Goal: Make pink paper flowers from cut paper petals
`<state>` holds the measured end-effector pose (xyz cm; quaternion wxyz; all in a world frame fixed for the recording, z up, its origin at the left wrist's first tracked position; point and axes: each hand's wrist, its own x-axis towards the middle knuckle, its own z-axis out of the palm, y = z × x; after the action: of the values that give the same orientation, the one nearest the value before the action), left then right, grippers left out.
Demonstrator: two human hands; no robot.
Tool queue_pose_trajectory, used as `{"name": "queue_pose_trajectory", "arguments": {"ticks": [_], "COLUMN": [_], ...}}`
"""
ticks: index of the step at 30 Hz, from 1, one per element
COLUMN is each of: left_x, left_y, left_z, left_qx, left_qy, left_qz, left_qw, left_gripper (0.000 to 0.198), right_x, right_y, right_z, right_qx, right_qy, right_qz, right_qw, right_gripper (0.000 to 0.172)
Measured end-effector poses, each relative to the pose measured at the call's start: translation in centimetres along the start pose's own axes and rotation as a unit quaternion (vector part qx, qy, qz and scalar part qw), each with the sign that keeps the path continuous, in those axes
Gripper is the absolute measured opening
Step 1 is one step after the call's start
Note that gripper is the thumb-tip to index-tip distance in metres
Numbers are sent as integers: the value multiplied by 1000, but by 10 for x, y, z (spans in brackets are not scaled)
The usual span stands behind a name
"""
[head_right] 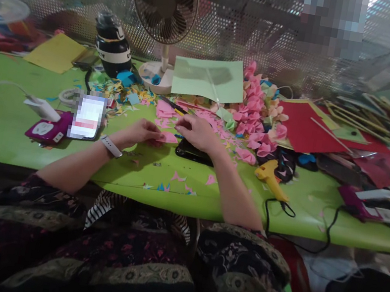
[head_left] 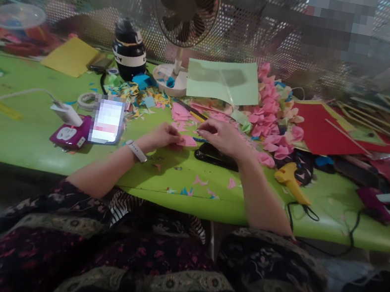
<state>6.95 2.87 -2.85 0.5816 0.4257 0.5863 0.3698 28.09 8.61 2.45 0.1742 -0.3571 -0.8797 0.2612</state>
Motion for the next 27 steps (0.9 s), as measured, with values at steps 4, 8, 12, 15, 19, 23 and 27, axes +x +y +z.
{"name": "queue_pose_trajectory", "arguments": {"ticks": [4, 8, 12, 15, 19, 23, 27], "left_x": [4, 8, 12, 15, 17, 17, 17], "left_y": [-7, -10, -9, -6, -2, 1, 3], "left_z": [16, 23, 23, 21, 22, 26, 29], "left_qx": [43, 31, 23, 30, 39, 39, 30], "left_qy": [11, -27, -97, -126, -139, -130, -105], "left_qz": [24, 17, -4, -15, -28, -44, -56], "left_qw": [999, 999, 995, 991, 989, 990, 992], "left_gripper": [18, 10, 11, 16, 20, 23, 26], "right_x": [-2, -1, 3, 7, 12, 16, 19], "right_y": [-5, -4, 1, 4, 8, 13, 17], "right_z": [-2, -1, 4, 9, 16, 24, 33], "right_qx": [-19, -11, -6, 7, 6, -17, -44], "right_qy": [-7, -1, 0, 6, 40, 56, 48], "right_qz": [3, -4, -18, -22, 0, 36, 48], "right_qw": [1000, 1000, 1000, 1000, 999, 998, 997], "right_gripper": [20, 20, 19, 21, 30, 36, 44]}}
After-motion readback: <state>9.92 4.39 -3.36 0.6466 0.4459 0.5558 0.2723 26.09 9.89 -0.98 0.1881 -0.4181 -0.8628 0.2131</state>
